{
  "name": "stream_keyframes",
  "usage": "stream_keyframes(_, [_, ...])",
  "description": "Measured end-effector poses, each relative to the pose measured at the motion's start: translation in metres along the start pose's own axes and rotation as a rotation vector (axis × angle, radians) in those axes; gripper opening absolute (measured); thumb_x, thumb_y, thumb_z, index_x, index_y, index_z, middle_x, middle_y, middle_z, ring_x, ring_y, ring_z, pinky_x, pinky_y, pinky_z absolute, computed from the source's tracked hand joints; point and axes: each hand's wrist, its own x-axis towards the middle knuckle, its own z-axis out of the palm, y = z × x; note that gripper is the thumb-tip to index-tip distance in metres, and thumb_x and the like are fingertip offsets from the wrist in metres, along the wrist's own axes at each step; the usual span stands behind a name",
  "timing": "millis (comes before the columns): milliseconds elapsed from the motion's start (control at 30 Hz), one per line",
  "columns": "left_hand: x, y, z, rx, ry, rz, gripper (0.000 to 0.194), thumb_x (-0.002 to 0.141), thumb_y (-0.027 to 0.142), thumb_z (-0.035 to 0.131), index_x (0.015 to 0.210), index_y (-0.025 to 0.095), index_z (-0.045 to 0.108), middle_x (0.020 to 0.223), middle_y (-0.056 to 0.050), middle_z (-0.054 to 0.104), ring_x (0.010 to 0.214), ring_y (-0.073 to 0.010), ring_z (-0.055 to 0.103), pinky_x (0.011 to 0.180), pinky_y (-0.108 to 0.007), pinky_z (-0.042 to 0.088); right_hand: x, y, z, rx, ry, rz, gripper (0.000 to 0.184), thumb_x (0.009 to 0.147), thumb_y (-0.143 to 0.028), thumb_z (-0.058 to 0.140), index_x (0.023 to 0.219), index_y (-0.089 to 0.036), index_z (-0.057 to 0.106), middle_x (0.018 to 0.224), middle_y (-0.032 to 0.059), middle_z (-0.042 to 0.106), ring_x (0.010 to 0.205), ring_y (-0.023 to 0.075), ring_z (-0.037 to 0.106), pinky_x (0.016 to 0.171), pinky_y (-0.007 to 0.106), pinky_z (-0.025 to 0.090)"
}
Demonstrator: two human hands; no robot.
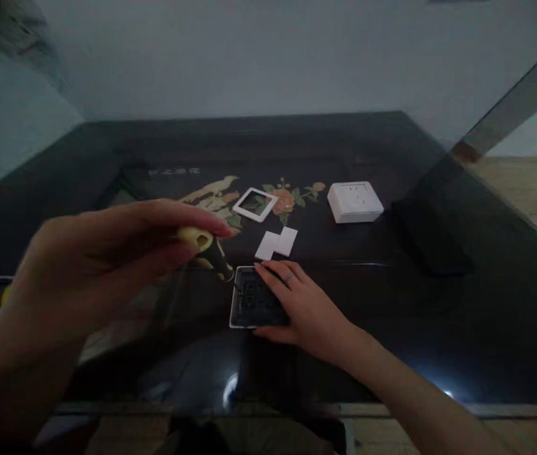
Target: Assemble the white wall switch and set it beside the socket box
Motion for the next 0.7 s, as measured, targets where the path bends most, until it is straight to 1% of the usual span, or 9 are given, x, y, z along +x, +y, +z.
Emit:
stream_keyframes(133, [0.003,-0.004,0.009,0.024,0.150,0.115,0.014,0.084,0.023,0.071,0.098,0.023,0.069,0.099,0.000,0.070,0.094,-0.0154,0.065,0.082,-0.024,0.053,-0.003,0.003,-0.003,0.005,0.000,-0.003,0.085,0.075,-0.037,0.077,0.144,-0.010,0.036,0.140,0.0184,0.046,0.129,0.0327,0.039,0.108,0.052,0.041])
stream_keyframes(200, [0.003,-0.007,0.012,0.048,0.232,0.127,0.015,0.077,0.025,0.078,0.090,0.023,0.070,0.087,0.001,0.068,0.082,-0.0147,0.063,0.074,-0.024,0.053,-0.004,0.003,-0.004,0.007,0.000,0.002,0.086,0.075,-0.036,0.077,0.145,-0.011,0.034,0.142,0.0178,0.045,0.130,0.0326,0.038,0.109,0.053,0.041])
stream_keyframes(267, [0.003,-0.009,0.014,0.015,0.267,0.107,0.018,0.077,0.022,0.079,0.092,0.023,0.070,0.086,0.002,0.068,0.078,-0.0134,0.064,0.070,-0.023,0.054,-0.004,0.003,-0.004,0.008,-0.004,0.013,0.087,0.075,-0.036,0.077,0.146,-0.012,0.032,0.143,0.0172,0.043,0.131,0.0325,0.037,0.110,0.053,0.040])
stream_keyframes(333, [0.002,-0.009,0.013,-0.066,0.241,0.085,0.023,0.080,0.018,0.075,0.101,0.023,0.068,0.098,0.001,0.071,0.084,-0.0127,0.067,0.073,-0.021,0.057,-0.004,0.002,-0.003,0.008,-0.009,0.022,0.087,0.075,-0.036,0.076,0.146,-0.013,0.031,0.144,0.0166,0.043,0.132,0.0324,0.037,0.110,0.054,0.039])
stream_keyframes(400, [0.001,-0.006,0.011,-0.115,0.159,0.059,0.024,0.085,0.015,0.068,0.108,0.022,0.065,0.109,0.001,0.071,0.092,-0.0121,0.069,0.079,-0.019,0.058,-0.003,0.002,-0.003,0.009,-0.012,0.021,0.087,0.075,-0.037,0.076,0.146,-0.014,0.031,0.144,0.0166,0.044,0.132,0.0327,0.037,0.110,0.054,0.039])
stream_keyframes(467, [0.001,-0.004,0.009,-0.107,0.065,0.031,0.022,0.090,0.013,0.060,0.110,0.023,0.065,0.111,0.001,0.071,0.099,-0.0128,0.068,0.086,-0.020,0.057,-0.002,0.002,-0.003,0.010,-0.013,0.020,0.087,0.075,-0.037,0.076,0.146,-0.014,0.032,0.143,0.0171,0.044,0.132,0.0330,0.038,0.109,0.055,0.039])
stream_keyframes(533, [0.001,-0.003,0.008,-0.104,0.015,0.015,0.023,0.092,0.013,0.056,0.111,0.024,0.064,0.112,0.000,0.070,0.107,-0.0158,0.066,0.090,-0.024,0.056,-0.002,0.002,-0.003,0.013,-0.014,0.023,0.087,0.074,-0.036,0.076,0.146,-0.013,0.033,0.143,0.0174,0.044,0.131,0.0333,0.038,0.109,0.055,0.040])
stream_keyframes(600, [0.003,-0.005,0.010,-0.097,0.043,0.029,0.019,0.091,0.018,0.060,0.107,0.025,0.065,0.114,-0.002,0.068,0.111,-0.0193,0.064,0.089,-0.028,0.056,-0.002,0.002,-0.004,0.015,-0.010,0.027,0.087,0.074,-0.036,0.077,0.146,-0.013,0.033,0.143,0.0175,0.044,0.131,0.0337,0.038,0.109,0.055,0.039])
stream_keyframes(700, [0.005,-0.011,0.015,-0.030,0.180,0.085,0.013,0.082,0.022,0.072,0.095,0.025,0.069,0.102,-0.002,0.069,0.101,-0.0203,0.066,0.083,-0.028,0.057,-0.002,0.002,-0.004,0.025,-0.010,0.032,0.087,0.074,-0.036,0.076,0.146,-0.015,0.033,0.144,0.0165,0.043,0.132,0.0334,0.037,0.110,0.054,0.039])
